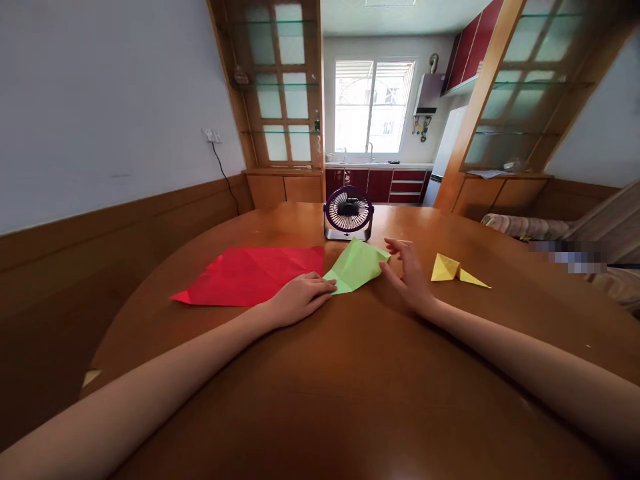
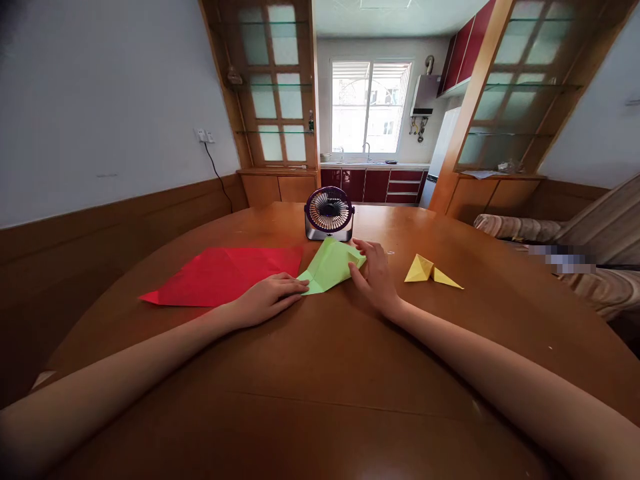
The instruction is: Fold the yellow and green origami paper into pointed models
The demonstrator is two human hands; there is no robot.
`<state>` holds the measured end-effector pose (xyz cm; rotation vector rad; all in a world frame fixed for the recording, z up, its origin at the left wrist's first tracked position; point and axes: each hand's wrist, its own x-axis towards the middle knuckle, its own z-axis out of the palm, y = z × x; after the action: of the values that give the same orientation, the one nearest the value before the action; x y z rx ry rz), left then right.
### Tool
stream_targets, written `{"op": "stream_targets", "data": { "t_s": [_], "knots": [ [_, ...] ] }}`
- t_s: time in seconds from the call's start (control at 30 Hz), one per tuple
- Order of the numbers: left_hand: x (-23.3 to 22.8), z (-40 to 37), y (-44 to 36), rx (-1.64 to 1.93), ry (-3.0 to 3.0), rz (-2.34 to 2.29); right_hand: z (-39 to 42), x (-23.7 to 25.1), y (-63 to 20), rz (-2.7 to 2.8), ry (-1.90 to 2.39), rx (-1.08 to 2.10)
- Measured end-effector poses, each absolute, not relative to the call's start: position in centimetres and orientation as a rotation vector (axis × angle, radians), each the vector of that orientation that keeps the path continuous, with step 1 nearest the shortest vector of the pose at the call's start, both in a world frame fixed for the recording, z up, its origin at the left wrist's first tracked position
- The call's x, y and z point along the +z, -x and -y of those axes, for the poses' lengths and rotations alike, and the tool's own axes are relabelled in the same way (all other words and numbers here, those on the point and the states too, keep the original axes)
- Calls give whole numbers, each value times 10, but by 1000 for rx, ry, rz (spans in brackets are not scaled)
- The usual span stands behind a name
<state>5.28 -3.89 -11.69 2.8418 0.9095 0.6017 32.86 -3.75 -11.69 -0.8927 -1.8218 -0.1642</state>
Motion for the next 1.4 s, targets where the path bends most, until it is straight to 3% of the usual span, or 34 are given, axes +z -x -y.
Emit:
{"op": "stream_targets", "data": {
  "t_s": [0.5, 0.87, 1.13, 1.4],
  "knots": [
    [-119, 38, -53, 661, -2800, -893, 43, -121, -324, 1949, 1107, 83],
    [-118, 39, -54, 659, -2691, -972, 52, -120, -301, 2086, 872, 23],
    [-110, 43, -58, 788, -2269, -1070, 56, -121, -299, 2186, 772, 11],
    [-110, 36, -64, 1137, -1765, -1007, 56, -119, -299, 2338, 598, 0]
  ]
}}
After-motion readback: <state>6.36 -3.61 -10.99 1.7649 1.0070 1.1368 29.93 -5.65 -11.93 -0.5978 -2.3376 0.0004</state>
